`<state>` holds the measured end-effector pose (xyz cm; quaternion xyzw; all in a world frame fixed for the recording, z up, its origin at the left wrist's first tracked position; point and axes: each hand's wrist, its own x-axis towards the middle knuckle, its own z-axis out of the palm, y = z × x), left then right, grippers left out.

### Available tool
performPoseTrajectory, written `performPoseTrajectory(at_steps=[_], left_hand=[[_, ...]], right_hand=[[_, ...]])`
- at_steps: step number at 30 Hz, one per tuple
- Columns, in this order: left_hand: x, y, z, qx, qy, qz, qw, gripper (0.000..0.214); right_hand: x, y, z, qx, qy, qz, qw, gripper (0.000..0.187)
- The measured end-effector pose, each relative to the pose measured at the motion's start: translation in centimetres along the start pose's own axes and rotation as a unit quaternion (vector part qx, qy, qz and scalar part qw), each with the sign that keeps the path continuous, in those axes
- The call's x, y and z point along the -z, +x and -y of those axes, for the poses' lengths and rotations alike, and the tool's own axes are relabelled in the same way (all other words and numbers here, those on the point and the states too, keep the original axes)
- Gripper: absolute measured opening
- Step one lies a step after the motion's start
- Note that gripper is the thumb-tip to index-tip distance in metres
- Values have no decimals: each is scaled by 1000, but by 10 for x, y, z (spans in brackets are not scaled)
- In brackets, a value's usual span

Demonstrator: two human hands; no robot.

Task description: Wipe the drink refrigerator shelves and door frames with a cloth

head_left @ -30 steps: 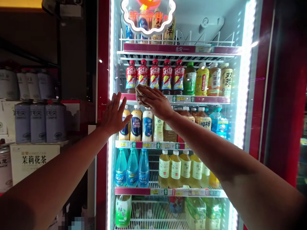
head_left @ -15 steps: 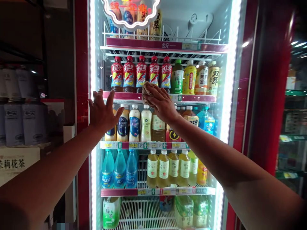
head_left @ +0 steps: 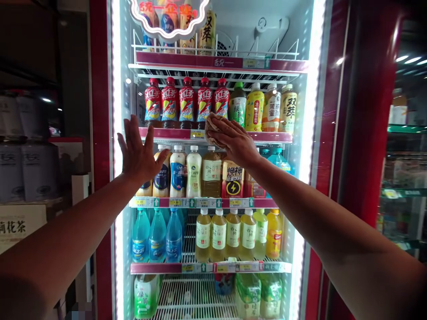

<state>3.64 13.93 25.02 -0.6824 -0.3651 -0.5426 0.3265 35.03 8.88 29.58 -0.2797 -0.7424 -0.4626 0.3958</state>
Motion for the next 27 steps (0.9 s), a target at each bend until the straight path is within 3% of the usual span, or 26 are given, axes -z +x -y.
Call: performPoseTrajectory(at_steps=[4, 7, 10, 13, 19, 24, 27], left_hand=[[-9, 7, -16, -90, -9, 15, 996, 84], [-17, 9, -24, -123, -7, 30, 992, 75], [-24, 9, -26, -124, -2, 31, 992, 73], [-27, 8, -24, -122, 0, 32, 992, 75], [-25, 7, -29, -104, -26, 35, 994, 79], [-23, 7, -32, -99, -27, 38, 994, 78], [-23, 7, -31, -103, -21, 31, 994, 75]], right_hand=[[1, -5, -8, -14, -9, -30, 999, 50], [5, -12, -17, 1, -13, -13, 1000, 52], [13, -21, -29, 3, -16, -7, 1000, 55], [19, -31, -36, -26, -20, -42, 999, 54], [31, -47, -46, -15, -22, -15, 1000, 46], [43, -57, -59, -33, -22, -59, 997, 47], [48, -66, -61, -26, -20, -42, 999, 47]])
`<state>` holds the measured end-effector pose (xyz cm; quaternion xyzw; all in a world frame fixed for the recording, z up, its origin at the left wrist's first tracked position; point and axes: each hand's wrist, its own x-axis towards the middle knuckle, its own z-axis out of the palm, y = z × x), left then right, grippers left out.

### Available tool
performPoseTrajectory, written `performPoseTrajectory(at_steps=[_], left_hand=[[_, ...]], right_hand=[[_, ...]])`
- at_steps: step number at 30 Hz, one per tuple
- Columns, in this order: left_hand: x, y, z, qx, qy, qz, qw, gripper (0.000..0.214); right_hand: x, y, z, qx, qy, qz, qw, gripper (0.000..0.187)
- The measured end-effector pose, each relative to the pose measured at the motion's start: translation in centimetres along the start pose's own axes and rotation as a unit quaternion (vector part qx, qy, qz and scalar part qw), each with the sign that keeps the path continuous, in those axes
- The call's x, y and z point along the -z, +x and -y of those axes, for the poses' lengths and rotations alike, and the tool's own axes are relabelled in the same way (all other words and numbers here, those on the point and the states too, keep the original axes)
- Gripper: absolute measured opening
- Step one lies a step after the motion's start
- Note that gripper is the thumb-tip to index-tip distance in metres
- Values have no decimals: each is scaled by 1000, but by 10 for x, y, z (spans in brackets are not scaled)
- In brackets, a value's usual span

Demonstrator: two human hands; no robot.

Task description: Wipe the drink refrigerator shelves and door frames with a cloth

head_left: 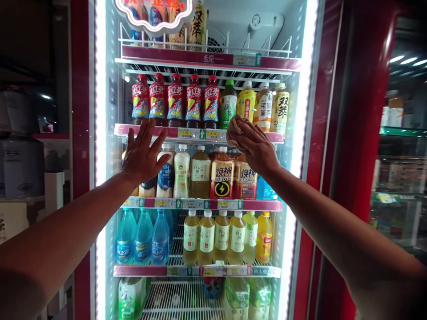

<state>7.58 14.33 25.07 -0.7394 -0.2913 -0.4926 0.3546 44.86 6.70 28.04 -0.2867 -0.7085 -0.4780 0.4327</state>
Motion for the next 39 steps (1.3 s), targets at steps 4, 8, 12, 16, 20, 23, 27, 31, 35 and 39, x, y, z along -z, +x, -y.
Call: performPoseTrajectory(at_steps=[4, 8, 12, 16, 20, 23, 27, 31, 35, 39], left_hand=[[-2, -1, 1, -6, 15, -7, 1000, 74], [-3, -2, 0, -5, 35, -10, 999, 73], [-3, -2, -2, 3, 26, -16, 1000, 73], [-5, -3, -2, 9, 16, -23, 1000, 72], [-7, -4, -2, 8, 15, -29, 999, 72], [-8, -4, -2, 10, 19, -32, 999, 72], [-8, -5, -7, 8, 40, -38, 998, 73], [-7, -5, -14, 23, 40, -33, 998, 75], [-5, -5, -19, 46, 29, -21, 998, 78], [-5, -6, -24, 57, 19, -21, 998, 75]], right_hand=[[16, -11, -14, 5, -13, 7, 1000, 42], [29, -20, -33, -40, -32, -34, 998, 45], [36, -31, -42, -35, -27, -11, 999, 48], [44, -38, -55, -52, -46, -25, 997, 41], [50, -44, -63, -69, -50, -61, 995, 41], [56, -48, -68, -58, -39, -28, 997, 45], [68, -52, -83, -86, -53, -39, 994, 47], [72, -59, -93, -91, -65, -56, 992, 47], [75, -68, -93, -82, -70, -35, 994, 46], [76, -75, -91, -108, -57, -65, 990, 48]])
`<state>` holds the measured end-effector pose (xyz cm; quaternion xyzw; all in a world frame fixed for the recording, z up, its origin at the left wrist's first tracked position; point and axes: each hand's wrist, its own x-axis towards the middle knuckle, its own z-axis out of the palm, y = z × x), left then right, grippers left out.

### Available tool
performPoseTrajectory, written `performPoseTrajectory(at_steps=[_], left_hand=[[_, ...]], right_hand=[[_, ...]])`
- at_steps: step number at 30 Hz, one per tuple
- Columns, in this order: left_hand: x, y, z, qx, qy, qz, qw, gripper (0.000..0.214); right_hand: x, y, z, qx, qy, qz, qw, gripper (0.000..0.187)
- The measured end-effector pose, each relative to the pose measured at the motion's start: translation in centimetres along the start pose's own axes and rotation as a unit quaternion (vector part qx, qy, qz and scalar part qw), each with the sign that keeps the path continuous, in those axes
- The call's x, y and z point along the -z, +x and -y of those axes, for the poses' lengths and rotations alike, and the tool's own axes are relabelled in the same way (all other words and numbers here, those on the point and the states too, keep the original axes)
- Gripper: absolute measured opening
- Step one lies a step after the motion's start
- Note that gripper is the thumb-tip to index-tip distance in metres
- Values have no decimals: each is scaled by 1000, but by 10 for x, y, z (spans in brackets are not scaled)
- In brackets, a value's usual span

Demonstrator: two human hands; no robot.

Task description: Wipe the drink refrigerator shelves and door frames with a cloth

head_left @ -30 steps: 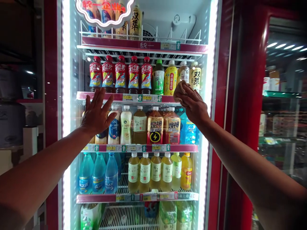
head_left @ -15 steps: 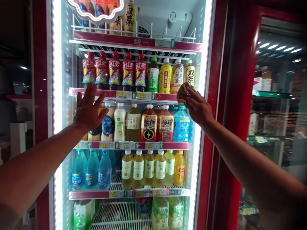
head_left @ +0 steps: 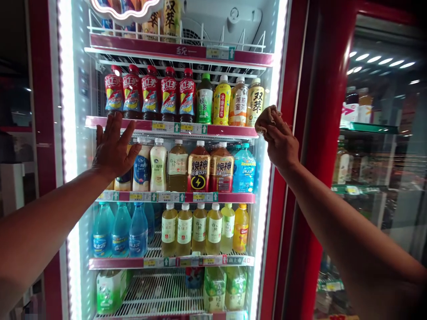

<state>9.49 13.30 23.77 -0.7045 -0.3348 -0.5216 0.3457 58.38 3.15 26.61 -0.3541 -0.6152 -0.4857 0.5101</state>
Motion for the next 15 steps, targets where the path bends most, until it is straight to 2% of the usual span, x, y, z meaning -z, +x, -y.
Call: performPoseTrajectory(at_steps=[2, 7, 12, 15], left_hand=[[-1, -2, -2, 5, 1, -3, 1000, 74], [-4, -7, -6, 15, 6, -6, 1000, 81], [-5, -13, -16, 46, 17, 8, 999, 90], [-3, -18, -20, 45, 26, 23, 998, 89]], right_hand=[[1, -6, -1, -1, 11, 2, 1000, 48], [6, -17, -8, 29, 12, 55, 998, 46], [4, -25, -7, 27, 7, 13, 1000, 47], [3, -35, -6, 63, 19, 40, 997, 48]])
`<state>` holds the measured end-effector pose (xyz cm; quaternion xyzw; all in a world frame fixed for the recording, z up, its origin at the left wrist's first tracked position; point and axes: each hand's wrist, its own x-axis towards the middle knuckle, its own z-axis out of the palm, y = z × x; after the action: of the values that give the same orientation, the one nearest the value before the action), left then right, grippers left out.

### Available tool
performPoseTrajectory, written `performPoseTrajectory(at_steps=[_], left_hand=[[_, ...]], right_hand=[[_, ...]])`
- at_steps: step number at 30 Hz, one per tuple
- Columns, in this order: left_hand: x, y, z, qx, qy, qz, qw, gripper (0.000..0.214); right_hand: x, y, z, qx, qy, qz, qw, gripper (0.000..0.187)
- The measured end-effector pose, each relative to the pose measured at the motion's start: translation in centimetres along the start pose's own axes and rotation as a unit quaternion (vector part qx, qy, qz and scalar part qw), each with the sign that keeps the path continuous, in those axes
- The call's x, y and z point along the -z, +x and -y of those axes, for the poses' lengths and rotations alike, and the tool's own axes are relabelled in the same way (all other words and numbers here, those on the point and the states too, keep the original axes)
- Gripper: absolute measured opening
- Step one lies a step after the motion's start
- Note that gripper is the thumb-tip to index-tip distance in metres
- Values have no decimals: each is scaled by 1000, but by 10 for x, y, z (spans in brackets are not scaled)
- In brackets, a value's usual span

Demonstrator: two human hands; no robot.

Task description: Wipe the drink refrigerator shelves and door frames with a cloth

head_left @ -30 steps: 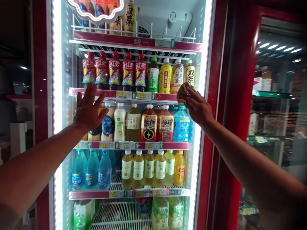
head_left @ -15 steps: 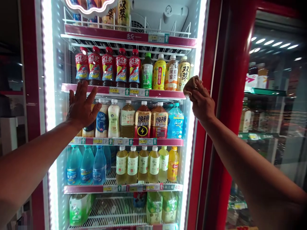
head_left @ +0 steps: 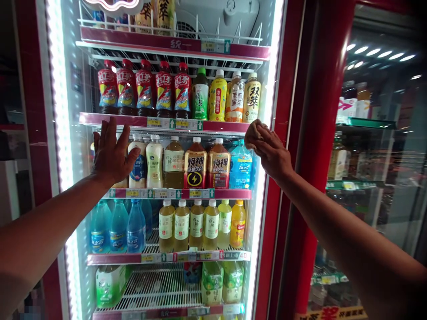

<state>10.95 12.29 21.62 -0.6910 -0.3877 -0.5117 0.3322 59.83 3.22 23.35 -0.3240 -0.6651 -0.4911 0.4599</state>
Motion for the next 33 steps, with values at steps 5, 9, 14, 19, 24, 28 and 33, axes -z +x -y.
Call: performPoseTrajectory(at_steps=[5, 9, 14, 19, 24, 28, 33], left_hand=[[0, -9, 0, -19, 20, 1, 1000, 82], [-2, -13, 0, -19, 24, 0, 1000, 80], [-4, -16, 0, -26, 29, -2, 999, 77], [-6, -15, 2, -25, 26, -6, 999, 81], [-10, -16, 4, -37, 39, -23, 998, 79], [-11, -18, 6, -48, 42, -28, 998, 80], [-12, -19, 9, -58, 32, -38, 997, 78]], right_hand=[[0, -9, 1, 27, 10, 11, 1000, 50], [-3, -13, 8, 28, 8, -13, 999, 51], [0, -8, 2, 47, 1, 24, 999, 53], [-5, -2, 12, 32, 0, -3, 999, 51], [-9, -2, 28, 90, 37, 38, 995, 51], [-15, 6, 31, 47, 22, 6, 999, 54], [-21, 4, 47, 79, 36, 39, 995, 62]])
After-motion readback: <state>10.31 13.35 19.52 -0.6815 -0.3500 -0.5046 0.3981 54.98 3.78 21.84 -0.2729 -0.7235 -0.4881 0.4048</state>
